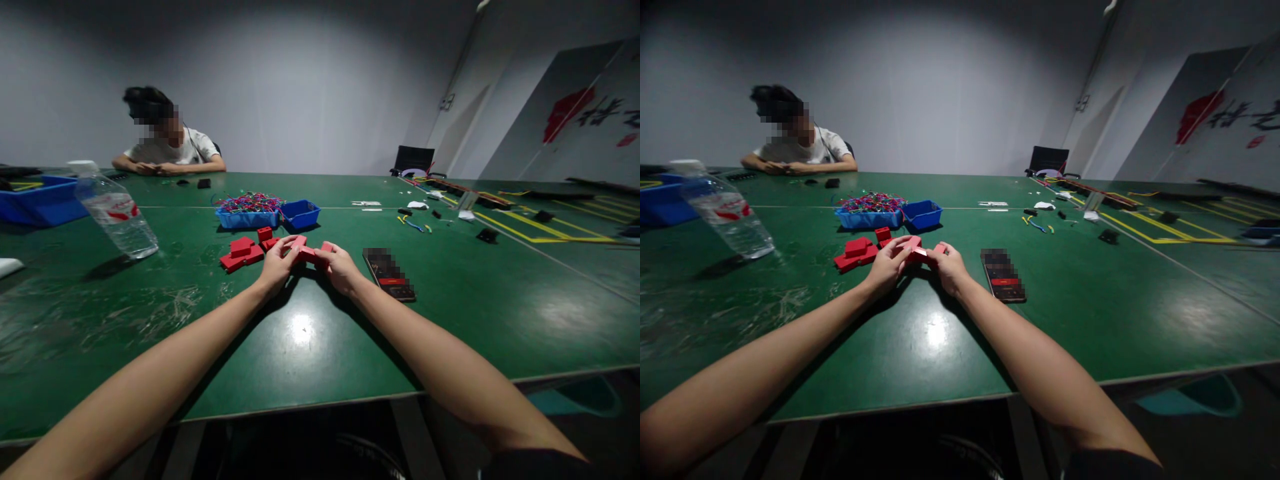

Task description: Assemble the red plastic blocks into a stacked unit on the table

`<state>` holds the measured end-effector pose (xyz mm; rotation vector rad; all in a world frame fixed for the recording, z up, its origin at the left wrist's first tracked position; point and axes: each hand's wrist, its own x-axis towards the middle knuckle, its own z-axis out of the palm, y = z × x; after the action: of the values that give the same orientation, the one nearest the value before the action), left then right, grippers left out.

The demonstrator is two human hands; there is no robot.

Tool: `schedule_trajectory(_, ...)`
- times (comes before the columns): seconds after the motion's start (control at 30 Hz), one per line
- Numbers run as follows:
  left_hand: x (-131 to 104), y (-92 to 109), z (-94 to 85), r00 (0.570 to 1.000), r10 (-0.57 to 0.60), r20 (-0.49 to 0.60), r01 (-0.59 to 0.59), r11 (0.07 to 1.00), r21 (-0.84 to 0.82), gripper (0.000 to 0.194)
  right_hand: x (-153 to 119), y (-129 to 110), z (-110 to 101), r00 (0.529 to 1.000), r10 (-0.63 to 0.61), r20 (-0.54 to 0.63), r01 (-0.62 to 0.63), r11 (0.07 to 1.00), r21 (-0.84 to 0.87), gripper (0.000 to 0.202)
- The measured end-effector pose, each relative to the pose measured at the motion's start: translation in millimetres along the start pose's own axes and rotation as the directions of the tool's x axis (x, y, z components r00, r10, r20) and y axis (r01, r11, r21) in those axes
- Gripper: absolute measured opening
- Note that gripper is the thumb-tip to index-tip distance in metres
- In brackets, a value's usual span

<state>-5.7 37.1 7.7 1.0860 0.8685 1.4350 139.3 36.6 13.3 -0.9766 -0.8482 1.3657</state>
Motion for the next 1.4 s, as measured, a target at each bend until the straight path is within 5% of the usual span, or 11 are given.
schedule_trajectory(0.27,-7.1,10.3,3.6,0.962,0.272,0.038,-0.272,0.929,0.251,0.027,-3.9,-2.9,-4.3,0.975,0.067,0.211,-0.058,0.997,-0.049,0.052)
schedule_trajectory(0.43,-5.6,8.9,2.4,0.962,0.27,0.048,-0.273,0.934,0.232,0.026,-6.0,-2.4,-2.7,0.98,0.066,0.186,-0.064,0.998,-0.019,0.049)
schedule_trajectory(0.63,-3.2,-0.2,2.6,0.986,0.16,-0.037,-0.151,0.972,0.183,0.027,-6.1,2.6,0.0,0.986,-0.147,0.079,0.159,0.973,-0.167,0.053)
schedule_trajectory(0.7,-2.4,-4.1,1.3,0.995,0.092,-0.041,-0.081,0.974,0.21,0.028,-8.8,2.0,0.7,0.956,-0.283,0.075,0.292,0.904,-0.313,0.052)
schedule_trajectory(0.83,0.0,-8.8,-2.6,1.0,0.007,0.03,-0.013,0.98,0.199,0.029,-17.7,-3.6,1.8,0.836,-0.508,0.209,0.522,0.615,-0.591,0.046)
schedule_trajectory(1.03,2.6,-6.6,-3.1,0.997,-0.066,-0.033,0.067,0.998,0.008,0.029,-23.3,-3.4,1.5,0.776,-0.511,0.371,0.621,0.512,-0.593,0.047)
schedule_trajectory(1.2,4.3,-3.8,-3.2,0.991,-0.123,-0.057,0.117,0.989,-0.089,0.025,-24.5,-1.7,3.6,0.771,-0.498,0.398,0.636,0.568,-0.522,0.032)
schedule_trajectory(1.4,3.7,-3.5,-1.6,0.991,-0.136,0.01,0.136,0.987,-0.085,0.047,-5.0,5.2,-1.9,0.902,-0.393,0.181,0.43,0.775,-0.463,0.026)
